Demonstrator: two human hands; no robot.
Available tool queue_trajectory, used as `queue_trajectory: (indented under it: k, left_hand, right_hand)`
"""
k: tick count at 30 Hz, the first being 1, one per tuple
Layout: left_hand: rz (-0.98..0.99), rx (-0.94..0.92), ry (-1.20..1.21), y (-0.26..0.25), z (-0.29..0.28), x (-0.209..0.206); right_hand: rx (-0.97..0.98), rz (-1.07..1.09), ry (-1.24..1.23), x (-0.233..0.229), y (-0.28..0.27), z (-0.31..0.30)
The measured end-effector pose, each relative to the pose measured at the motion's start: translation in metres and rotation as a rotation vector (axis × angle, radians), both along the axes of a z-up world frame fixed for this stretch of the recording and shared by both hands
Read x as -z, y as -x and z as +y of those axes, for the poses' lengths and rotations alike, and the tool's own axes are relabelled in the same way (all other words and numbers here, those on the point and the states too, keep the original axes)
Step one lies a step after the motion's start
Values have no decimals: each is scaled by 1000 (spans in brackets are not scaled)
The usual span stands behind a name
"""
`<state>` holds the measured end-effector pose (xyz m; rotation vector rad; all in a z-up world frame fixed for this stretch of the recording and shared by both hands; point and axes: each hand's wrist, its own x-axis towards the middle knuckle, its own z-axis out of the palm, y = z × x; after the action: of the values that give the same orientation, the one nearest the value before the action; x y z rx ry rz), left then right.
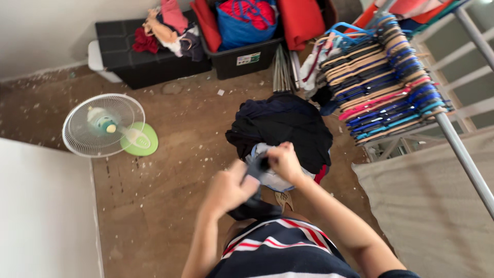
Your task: The person repeatedly picks up garments from a pile on the floor, places them on hangers, and hangs them on a metal drying rack. The person handles shirts, pants, and other clothing items one at a time, using various hangers to organize the laundry.
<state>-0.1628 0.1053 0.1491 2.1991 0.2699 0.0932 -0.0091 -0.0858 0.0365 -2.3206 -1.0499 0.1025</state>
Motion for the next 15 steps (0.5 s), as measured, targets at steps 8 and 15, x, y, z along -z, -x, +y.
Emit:
queue_trajectory:
  k: [8,15]
  left_hand:
    - [-572,-276,-364,-38,86,-52]
    - [-389,-54,-511,-33,83,38]
  right_hand:
    - [43,-655,-93,-166,-49,37]
    - [177,-558,-493,-151,27,-8]
